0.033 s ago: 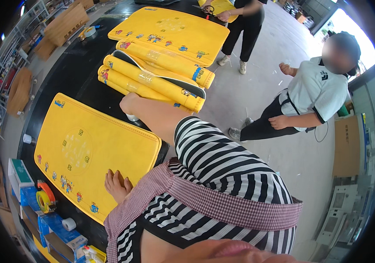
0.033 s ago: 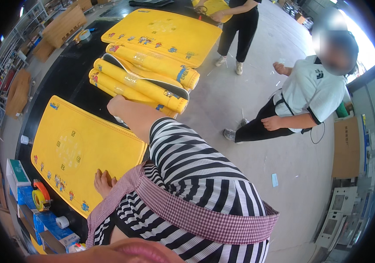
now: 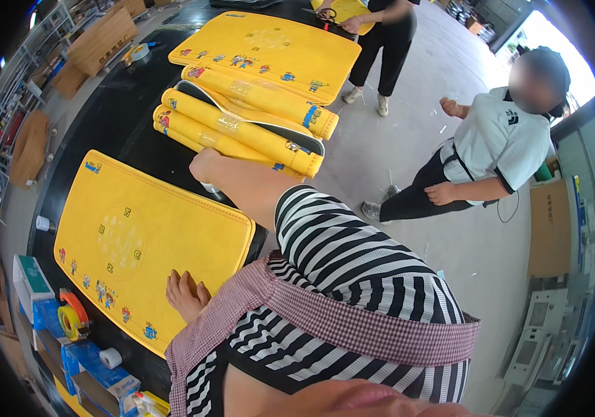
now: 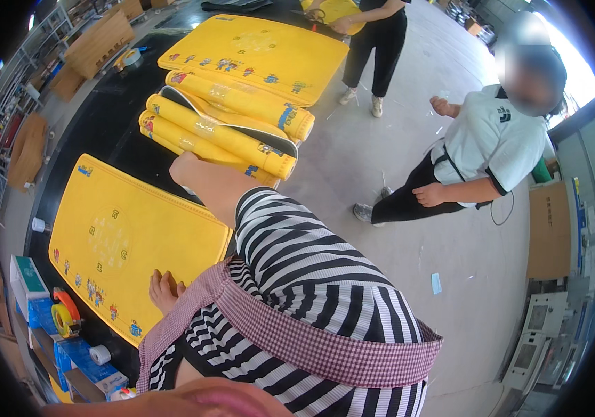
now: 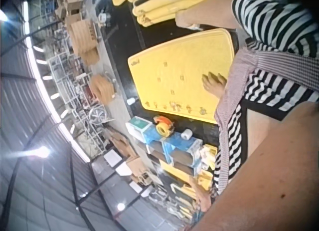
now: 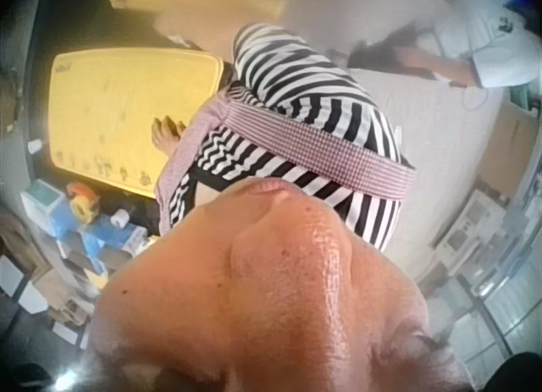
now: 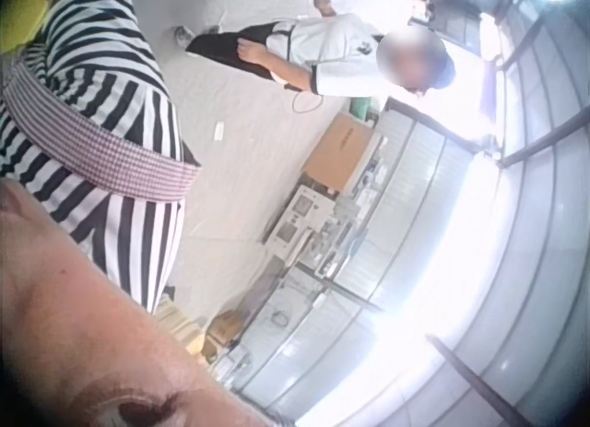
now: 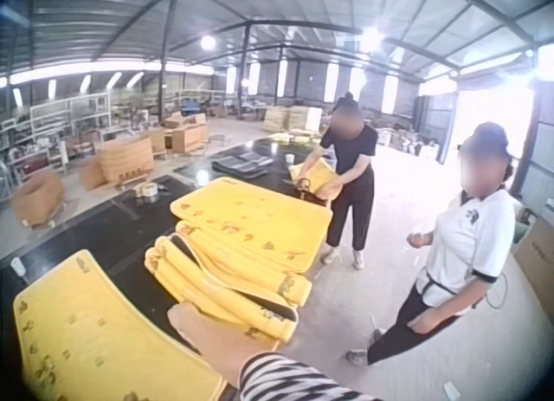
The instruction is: The person rolls up a yellow mat on a table, secures it with tape, and places it aside. They repeat this process for multiple mats, handling them one at a time.
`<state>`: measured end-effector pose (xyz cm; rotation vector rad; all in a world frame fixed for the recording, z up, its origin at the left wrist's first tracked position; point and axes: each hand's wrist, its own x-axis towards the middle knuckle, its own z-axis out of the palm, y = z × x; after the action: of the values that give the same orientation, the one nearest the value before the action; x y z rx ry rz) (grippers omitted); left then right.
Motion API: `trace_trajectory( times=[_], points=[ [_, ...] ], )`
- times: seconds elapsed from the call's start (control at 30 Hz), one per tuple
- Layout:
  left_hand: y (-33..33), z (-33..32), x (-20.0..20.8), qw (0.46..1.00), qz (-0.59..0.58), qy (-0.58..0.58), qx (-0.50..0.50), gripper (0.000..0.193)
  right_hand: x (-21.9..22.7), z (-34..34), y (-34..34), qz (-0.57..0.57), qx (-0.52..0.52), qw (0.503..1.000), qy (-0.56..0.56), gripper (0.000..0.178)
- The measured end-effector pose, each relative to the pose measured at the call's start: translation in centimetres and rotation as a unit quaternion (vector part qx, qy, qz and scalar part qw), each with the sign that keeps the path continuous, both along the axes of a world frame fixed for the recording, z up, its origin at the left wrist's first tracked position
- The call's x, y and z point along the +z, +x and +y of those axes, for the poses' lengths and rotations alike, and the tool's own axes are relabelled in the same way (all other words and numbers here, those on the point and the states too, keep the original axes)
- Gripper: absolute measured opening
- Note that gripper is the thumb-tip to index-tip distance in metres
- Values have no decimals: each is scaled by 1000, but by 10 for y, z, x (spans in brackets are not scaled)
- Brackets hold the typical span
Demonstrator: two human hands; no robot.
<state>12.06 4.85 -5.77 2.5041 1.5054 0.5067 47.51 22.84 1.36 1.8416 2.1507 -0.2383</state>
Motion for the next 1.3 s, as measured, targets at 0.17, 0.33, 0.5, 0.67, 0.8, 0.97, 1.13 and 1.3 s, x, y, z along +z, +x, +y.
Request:
trace_trajectory(
  times=[0.17, 0.33, 0.5, 0.67, 0.8, 0.97, 1.13, 1.3],
  points=[
    [-2, 6, -7, 1000, 1, 18, -16, 52, -11, 0, 3, 45, -34, 998, 23, 30],
    [-14, 3, -5, 1000, 11, -14, 13, 51, 36, -28, -18, 184, -73, 980, -24, 42],
    [-3, 6, -3, 999, -2, -29, -14, 51, -4, -63, -10, 317, -157, 932, 80, 45],
    [-8, 8, -6, 999, -12, -15, -36, 51, -22, -67, -14, 275, -134, 941, 143, 51],
    [-11, 7, -4, 999, -10, -34, -34, 51, -31, -65, -19, 207, -125, 957, 162, 56],
    [-13, 8, -9, 999, -14, -32, -39, 53, -35, -65, -18, 212, -125, 955, 166, 55],
    [-15, 11, -13, 998, -6, -36, -43, 52, -30, -64, -19, 219, -128, 955, 153, 56],
    [-15, 10, -17, 999, -8, -20, -48, 52, -22, -67, -20, 215, -131, 957, 140, 57]
  ],
)
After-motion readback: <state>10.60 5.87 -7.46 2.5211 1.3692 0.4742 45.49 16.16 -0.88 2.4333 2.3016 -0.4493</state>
